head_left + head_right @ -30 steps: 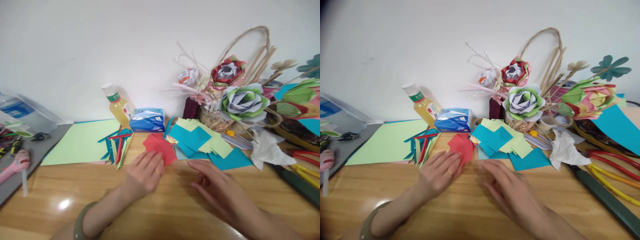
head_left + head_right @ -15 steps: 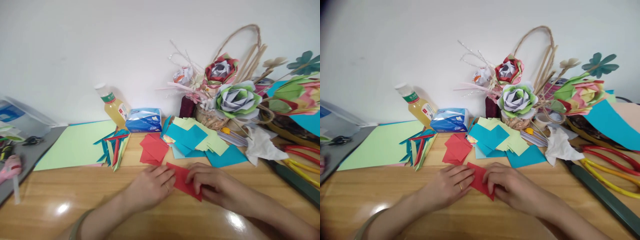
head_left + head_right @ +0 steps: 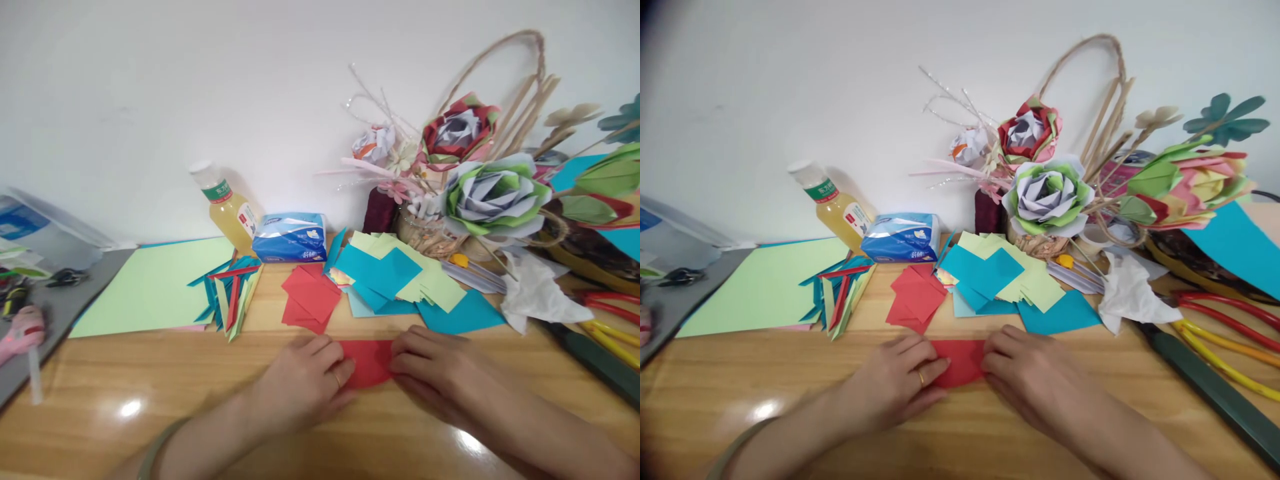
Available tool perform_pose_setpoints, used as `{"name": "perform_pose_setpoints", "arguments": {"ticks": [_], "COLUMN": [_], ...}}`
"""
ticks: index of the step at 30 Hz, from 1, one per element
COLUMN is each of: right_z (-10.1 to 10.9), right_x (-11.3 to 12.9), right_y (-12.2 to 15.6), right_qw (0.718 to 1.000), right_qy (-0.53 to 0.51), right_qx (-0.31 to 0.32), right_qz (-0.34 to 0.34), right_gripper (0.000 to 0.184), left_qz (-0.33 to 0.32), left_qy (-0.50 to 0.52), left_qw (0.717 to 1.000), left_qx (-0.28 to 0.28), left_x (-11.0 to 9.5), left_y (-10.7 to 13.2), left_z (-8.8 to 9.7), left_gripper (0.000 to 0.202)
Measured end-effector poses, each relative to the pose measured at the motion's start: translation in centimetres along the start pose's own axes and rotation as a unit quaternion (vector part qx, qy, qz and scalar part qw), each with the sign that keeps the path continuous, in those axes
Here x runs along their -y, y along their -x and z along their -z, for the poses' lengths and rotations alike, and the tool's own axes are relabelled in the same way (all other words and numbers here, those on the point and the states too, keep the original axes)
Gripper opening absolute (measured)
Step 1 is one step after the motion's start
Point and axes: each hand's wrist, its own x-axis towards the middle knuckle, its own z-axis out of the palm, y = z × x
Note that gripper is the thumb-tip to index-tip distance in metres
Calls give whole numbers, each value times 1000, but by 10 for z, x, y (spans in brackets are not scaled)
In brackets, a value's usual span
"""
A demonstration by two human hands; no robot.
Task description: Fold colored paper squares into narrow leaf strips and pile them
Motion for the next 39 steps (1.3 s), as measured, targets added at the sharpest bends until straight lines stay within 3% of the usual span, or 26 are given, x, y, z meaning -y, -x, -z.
{"name": "perform_pose_setpoints", "arguments": {"ticks": [3,7,11,21,25,31,39], "right_z": [5,6,0,-16,-19,-24,-17], "right_x": [-5,-10,-10,-8,-8,-10,-7], "right_y": [0,-1,-2,3,3,1,1], "right_qw": [997,990,978,952,950,952,953], "right_qy": [-44,-98,-116,-113,-99,-65,-79], "right_qx": [60,43,27,1,-12,-23,6], "right_qz": [-30,-92,-173,-285,-296,-297,-293], "right_gripper": [20,19,14,14,11,9,12], "left_qz": [28,99,185,325,309,277,292], "left_qy": [30,110,203,227,203,195,185], "left_qw": [999,988,959,915,927,937,938], "left_qx": [-15,-47,-69,-80,-62,-82,-38], "left_x": [-1,-2,1,-2,-4,-3,-4], "left_y": [-1,1,3,2,1,1,-2], "left_z": [1,0,-4,-17,-13,-13,-10], "left_gripper": [25,26,25,9,8,10,13]}}
